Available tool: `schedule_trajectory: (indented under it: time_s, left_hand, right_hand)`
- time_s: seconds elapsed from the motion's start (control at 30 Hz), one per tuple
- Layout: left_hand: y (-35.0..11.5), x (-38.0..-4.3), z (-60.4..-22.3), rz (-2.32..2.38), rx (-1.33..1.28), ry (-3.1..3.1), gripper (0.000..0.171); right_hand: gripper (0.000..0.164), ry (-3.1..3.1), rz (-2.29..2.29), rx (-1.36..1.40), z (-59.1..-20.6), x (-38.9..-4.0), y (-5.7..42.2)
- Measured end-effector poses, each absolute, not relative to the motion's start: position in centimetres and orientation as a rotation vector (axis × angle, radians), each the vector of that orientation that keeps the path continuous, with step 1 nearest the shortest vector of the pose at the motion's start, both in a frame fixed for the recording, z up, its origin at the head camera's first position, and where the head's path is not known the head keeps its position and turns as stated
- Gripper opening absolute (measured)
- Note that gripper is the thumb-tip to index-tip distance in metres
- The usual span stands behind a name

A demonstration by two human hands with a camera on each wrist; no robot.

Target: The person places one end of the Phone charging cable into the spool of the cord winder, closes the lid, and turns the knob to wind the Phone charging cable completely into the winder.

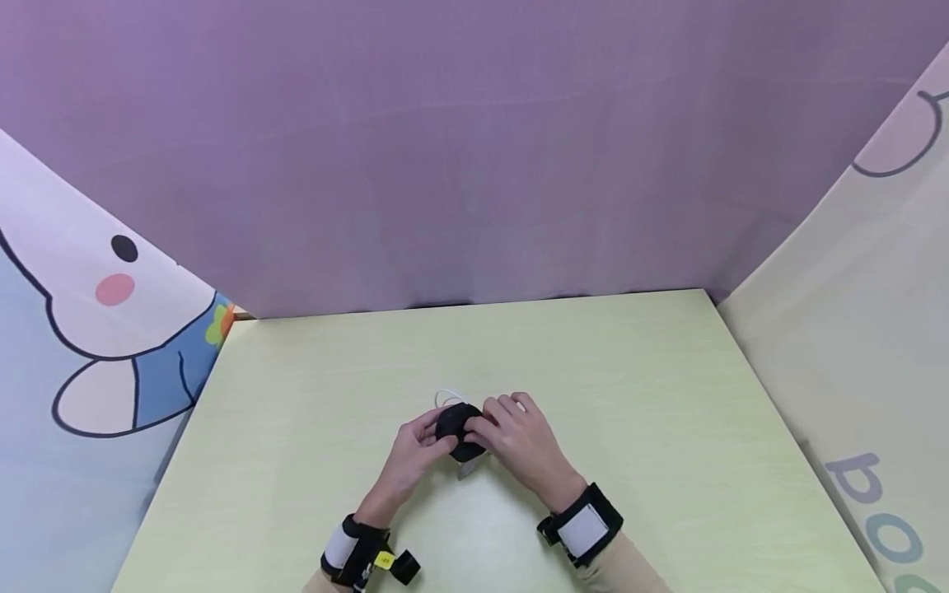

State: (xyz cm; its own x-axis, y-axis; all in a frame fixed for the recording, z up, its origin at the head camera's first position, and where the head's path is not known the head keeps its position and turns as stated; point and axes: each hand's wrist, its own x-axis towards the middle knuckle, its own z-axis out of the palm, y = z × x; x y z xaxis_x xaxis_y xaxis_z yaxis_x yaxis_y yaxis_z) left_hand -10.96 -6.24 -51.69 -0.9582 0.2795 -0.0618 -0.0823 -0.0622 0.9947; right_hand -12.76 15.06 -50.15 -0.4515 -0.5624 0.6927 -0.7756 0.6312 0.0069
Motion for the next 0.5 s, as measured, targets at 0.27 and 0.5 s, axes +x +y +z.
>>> schedule_trajectory:
  time_s: [0.27,0.5]
  left_hand:
    - [-6.06,-10.9,-51.77,2.142,0.179,1.95,0.052]
    - [-5.96,-10.71,-51.69,2.138,0.141,1.965,0.053]
  right_hand:
    - [0.017,-2.199,0.477,1.016,-50.2,-12.51,14.86]
    - [0.016,-2.181,0.493,0.996,-50.31,-12.4,14.66]
